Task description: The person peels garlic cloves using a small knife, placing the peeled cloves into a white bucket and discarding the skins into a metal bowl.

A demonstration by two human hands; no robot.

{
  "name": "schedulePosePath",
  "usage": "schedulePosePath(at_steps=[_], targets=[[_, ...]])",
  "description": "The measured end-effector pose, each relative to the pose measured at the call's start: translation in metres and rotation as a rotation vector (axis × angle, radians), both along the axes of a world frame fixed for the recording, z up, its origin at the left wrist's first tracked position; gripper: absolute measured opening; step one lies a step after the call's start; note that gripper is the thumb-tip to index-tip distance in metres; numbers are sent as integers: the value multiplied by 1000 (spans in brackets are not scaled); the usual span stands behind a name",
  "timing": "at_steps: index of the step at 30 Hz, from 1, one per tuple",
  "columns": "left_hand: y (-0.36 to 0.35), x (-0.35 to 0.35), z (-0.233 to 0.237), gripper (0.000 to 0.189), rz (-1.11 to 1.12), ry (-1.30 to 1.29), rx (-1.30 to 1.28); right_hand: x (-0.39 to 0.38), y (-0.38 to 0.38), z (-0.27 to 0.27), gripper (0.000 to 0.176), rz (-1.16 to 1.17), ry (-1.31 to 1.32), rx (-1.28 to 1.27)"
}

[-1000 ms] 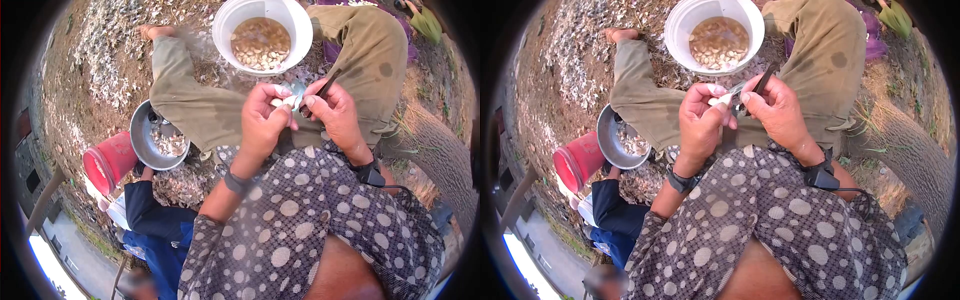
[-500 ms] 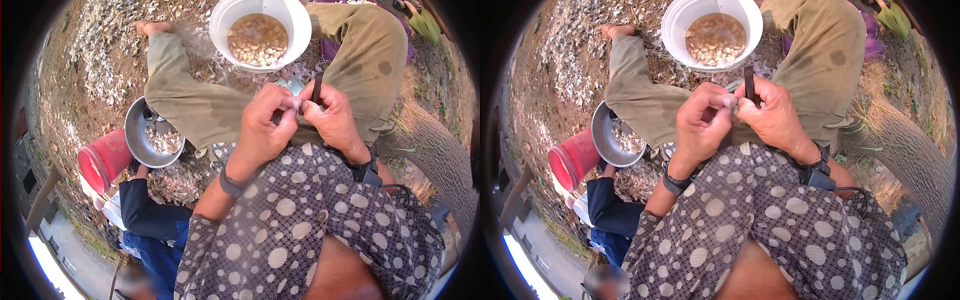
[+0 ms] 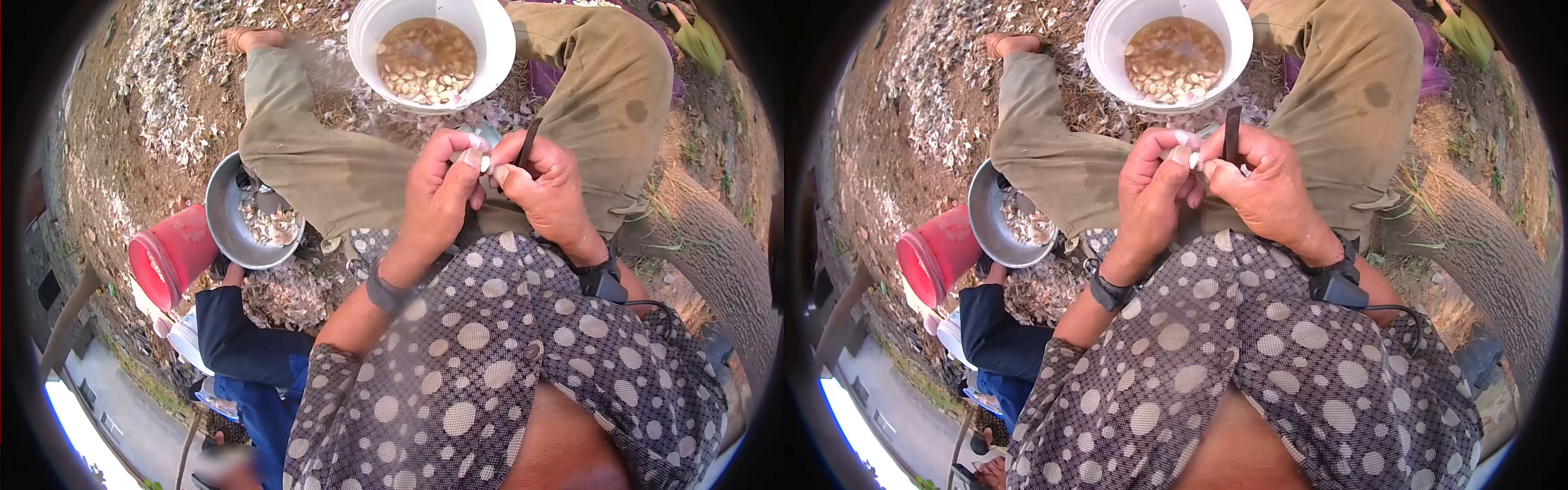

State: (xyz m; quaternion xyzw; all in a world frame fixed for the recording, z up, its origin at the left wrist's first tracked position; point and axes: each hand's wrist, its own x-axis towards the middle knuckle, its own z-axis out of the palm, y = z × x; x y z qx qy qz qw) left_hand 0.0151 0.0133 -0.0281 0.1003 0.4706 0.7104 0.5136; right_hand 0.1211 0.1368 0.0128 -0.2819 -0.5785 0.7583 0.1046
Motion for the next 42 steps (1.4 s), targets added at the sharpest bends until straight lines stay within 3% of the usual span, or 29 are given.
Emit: schedulePosePath(at_steps=[5,8,12,14,17,26,31,34,38,42], targets=[[-1,-1,12,17,-28,248,-27,0,3,-9,5,-60,-20,-8],[2,0,15,16,-51,253,-103,0,5,-4,6,-37,-49,-44],[-2,-5,-3,14,28,-200,48,3,8,-15,5,37,-120,-80],[-4,-7,-3,13,49,-378,71,3,11,-18,5,19,-88,-238],[-4,-8,-2,13,152,-520,108,8,10,-29,4,-12,-89,-319],[-5,-13,-13,19,149,-253,106,14,21,-27,18,47,-361,25],[-2,-12,-1,17,135,-314,179,13,20,-30,18,159,-393,318],[-3,-11,-3,16,160,-322,212,12,19,-23,17,124,-415,315],[-5,-12,-7,20,189,-274,194,13,20,-23,16,28,-346,107],[-4,-9,-9,23,216,-165,55,16,24,-13,12,4,-316,51]])
